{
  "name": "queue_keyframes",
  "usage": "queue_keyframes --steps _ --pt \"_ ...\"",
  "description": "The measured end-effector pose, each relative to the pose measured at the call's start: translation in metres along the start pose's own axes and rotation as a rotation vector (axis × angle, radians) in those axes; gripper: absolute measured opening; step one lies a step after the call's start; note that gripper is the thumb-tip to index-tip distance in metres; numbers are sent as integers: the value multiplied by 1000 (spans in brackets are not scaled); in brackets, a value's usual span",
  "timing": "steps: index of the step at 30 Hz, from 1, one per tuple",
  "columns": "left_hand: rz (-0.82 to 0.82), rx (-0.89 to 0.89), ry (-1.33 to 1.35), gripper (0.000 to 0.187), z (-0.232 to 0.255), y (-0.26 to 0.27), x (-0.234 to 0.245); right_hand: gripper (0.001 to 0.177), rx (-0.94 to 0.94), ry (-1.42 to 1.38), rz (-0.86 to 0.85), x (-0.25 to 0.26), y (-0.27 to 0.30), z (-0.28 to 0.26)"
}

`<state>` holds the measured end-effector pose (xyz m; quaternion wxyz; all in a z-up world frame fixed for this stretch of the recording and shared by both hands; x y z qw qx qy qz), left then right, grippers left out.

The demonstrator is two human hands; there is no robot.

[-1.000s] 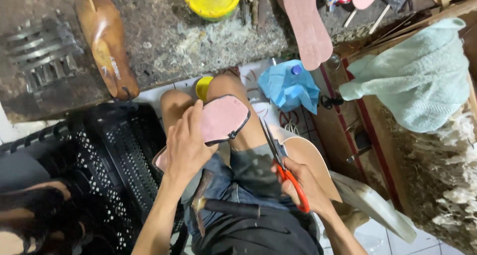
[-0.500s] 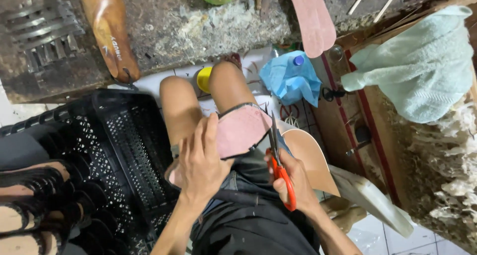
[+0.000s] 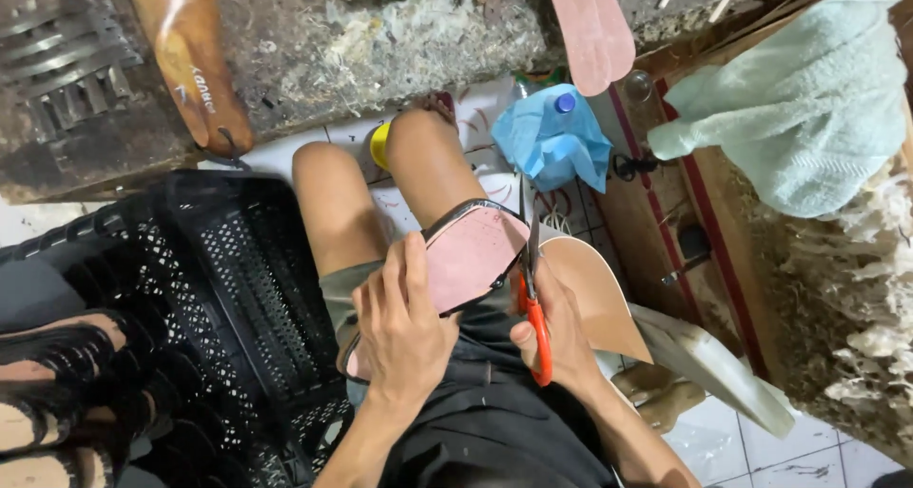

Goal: Assembling a sandal by attaching straps to the sole on a shoe last, trimming material with scissors, and hammering components.

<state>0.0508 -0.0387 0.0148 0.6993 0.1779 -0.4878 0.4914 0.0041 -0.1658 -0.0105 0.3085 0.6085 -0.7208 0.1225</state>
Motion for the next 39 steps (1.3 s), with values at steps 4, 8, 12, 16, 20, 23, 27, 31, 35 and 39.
queue_keyframes --steps 4,8,12,16,20,23,27,31,35,39 --pt "27 33 15 83 5 1 -3 88 -25 17 -23 1 -1 -1" --pt "54 31 -31 68 13 0 -2 95 -60 39 -19 3 0 2" --pt "43 21 -33 69 15 1 -5 92 -49 67 -6 4 1 6" --pt "37 5 -38 68 18 1 -6 80 -72 74 21 4 1 11" --pt "-12 12 -42 80 17 3 -9 73 -69 49 56 4 3 11" --pt "-59 4 -18 93 11 4 -10 74 -47 49 60 5 4 14" --pt "-142 13 -10 104 -2 -3 -7 73 -3 70 27 3 9 35" --pt "34 -234 30 79 0 -15 14 62 74 -31 -15 -5 12 66" --pt "-74 -317 19 104 -9 -17 11 60 51 -93 -53 -11 21 87" --pt "-48 -390 -8 73 -6 -21 15 62 68 -18 -62 -7 18 83"
Point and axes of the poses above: each hand's wrist, its own y-axis away from the middle knuckle, its own x-axis out of the back of the hand, z = x × y, the point moved 7 cm from there along -y, towards the middle knuckle, and after that the axes turned 14 degrees about y, right-handed, at the moved point
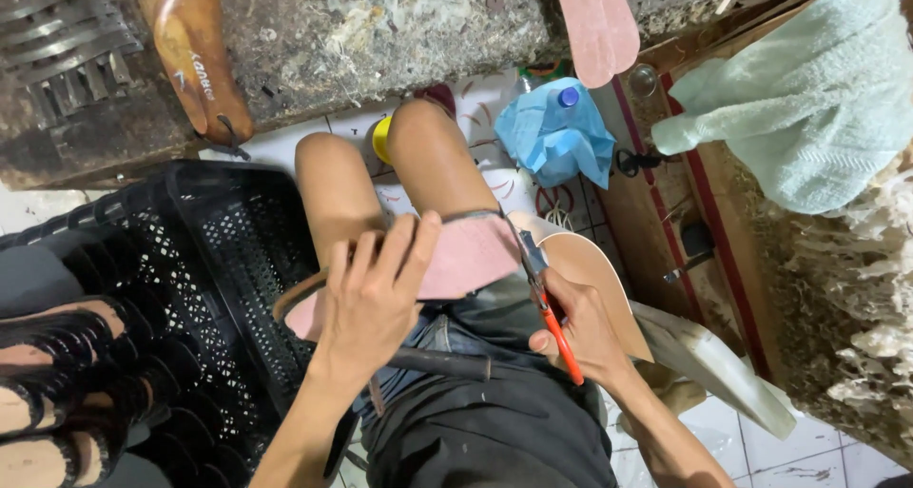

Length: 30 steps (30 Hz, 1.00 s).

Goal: Assembling a sandal by attaching straps to the sole on a shoe last, trimming material with scissors, and hammering components.

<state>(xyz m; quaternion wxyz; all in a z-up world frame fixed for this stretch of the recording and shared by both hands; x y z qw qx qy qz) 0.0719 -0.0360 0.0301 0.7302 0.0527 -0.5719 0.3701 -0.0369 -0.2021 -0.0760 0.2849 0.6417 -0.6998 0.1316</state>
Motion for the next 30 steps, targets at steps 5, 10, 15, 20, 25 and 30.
queue_keyframes --steps 5,10,15,20,25,30 --pt "-30 -47 2 51 2 -1 -5 65 -23 -11 -34 -3 1 11" --pt "-31 -74 0 46 3 0 -9 68 -8 -3 -70 2 -10 -5" --pt "0 -101 -7 50 2 -2 -4 69 -23 6 -76 4 -9 -1" --pt "-41 -103 -14 44 5 -2 -5 70 25 128 -183 0 -15 -8" --pt "-36 -151 -18 37 3 -5 -3 67 -24 73 -111 1 -12 4" --pt "-57 -219 -47 33 6 -9 -7 74 -55 187 -175 8 -17 -6"
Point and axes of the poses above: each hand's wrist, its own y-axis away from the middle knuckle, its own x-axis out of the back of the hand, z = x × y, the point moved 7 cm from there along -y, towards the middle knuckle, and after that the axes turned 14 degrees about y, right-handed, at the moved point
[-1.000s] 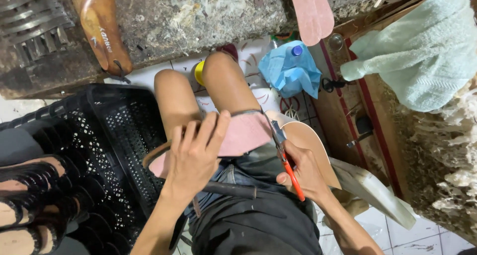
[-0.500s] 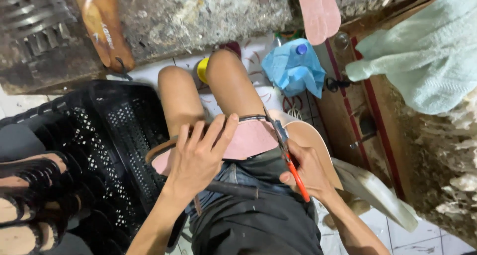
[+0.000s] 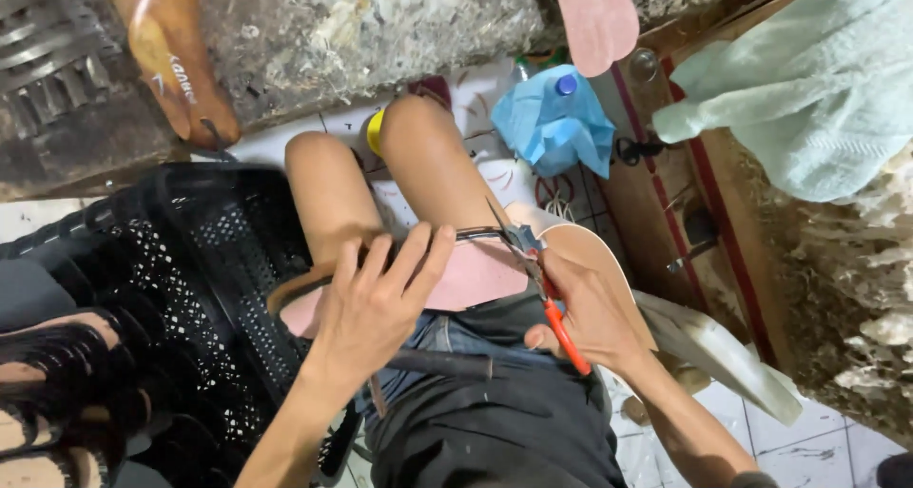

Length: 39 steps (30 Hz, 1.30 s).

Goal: Assembling a sandal by attaching straps to the sole on a shoe last, trimming material with scissors, and hammering components.

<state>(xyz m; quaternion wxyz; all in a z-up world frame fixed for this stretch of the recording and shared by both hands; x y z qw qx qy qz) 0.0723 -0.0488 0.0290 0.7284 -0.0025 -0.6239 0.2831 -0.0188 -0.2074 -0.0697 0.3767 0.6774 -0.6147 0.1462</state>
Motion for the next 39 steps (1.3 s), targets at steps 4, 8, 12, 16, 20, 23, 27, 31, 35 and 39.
queue_keyframes --steps 4,8,12,16,20,23,27,31,35,39 --pt "-5 -22 -5 33 0 1 5 71 -37 26 -69 -8 6 9" --pt "-1 -37 6 34 -7 -1 -1 71 -53 71 -63 -8 6 20" --pt "2 -66 -22 33 -13 -4 0 66 47 25 0 -4 2 24" --pt "-9 -85 -14 36 -20 -6 1 59 119 -1 51 7 -2 21" --pt "-24 10 20 45 -38 4 -3 44 115 129 199 28 -19 27" --pt "-86 154 -11 83 -58 20 -14 25 75 336 307 51 -60 4" --pt "-164 353 -8 87 -80 31 -30 27 195 412 358 53 -135 -79" --pt "-171 437 -103 84 -89 39 -42 28 421 404 383 23 -210 -125" --pt "-171 492 -183 79 -93 46 -41 23 533 775 426 -18 -263 -131" --pt "-96 479 -196 64 -99 49 -37 6 721 575 459 14 -170 -181"
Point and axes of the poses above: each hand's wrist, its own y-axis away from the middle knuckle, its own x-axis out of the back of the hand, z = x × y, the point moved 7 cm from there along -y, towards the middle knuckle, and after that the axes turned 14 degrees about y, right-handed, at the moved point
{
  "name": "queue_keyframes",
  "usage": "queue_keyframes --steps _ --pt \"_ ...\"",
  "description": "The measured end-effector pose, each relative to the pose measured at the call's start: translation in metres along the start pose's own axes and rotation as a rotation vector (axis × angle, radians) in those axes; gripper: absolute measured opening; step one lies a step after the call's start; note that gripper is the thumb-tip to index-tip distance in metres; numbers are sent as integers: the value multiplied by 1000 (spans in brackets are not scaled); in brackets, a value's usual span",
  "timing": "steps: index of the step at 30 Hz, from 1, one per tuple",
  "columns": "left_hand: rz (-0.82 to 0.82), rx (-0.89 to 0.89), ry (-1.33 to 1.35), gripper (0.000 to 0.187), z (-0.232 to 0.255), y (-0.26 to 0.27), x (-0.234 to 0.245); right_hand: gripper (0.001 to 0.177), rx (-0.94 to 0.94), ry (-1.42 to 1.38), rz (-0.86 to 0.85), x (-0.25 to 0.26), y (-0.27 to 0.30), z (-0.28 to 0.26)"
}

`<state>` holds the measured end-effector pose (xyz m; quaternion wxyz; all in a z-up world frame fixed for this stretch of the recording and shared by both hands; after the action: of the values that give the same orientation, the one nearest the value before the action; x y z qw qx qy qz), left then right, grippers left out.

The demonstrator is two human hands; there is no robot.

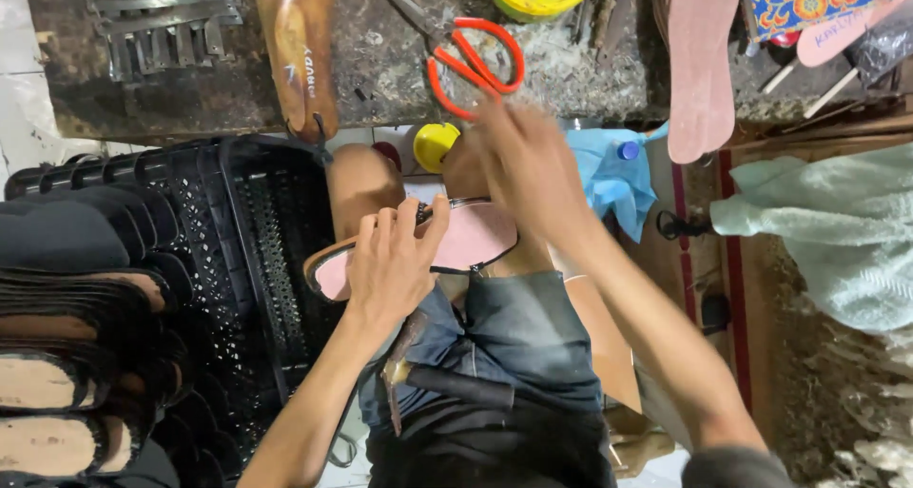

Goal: Assembling a sandal by attaching straps to the sole on a shoe last, trimming material with scissors, and hammering components.

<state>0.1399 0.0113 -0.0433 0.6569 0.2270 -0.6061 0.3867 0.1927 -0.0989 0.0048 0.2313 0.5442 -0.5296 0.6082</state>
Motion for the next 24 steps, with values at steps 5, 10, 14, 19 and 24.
queue_keyframes --steps 5,10,14,19,24 --pt "-52 16 21 78 2 -17 2 28 39 -411 -529 -5 110 -107" --pt "-62 36 -2 92 -1 -12 -4 34 50 -253 -869 -50 180 -138" --pt "-27 63 -68 80 -10 -2 -15 38 -348 -633 -761 2 142 -86" --pt "120 48 -104 38 -8 -11 -8 33 -515 -708 -177 63 142 -29" --pt "288 -23 58 49 -6 -15 12 25 -568 -507 -143 36 115 -5"
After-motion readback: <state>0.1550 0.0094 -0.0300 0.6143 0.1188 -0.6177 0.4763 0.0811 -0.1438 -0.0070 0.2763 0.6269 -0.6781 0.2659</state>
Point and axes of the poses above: each hand's wrist, its own y-axis away from the middle knuckle, its own x-axis out of the back of the hand, z = x × y, the point moved 7 cm from there along -y, towards the middle knuckle, and after that the axes turned 14 degrees about y, right-handed, at the moved point
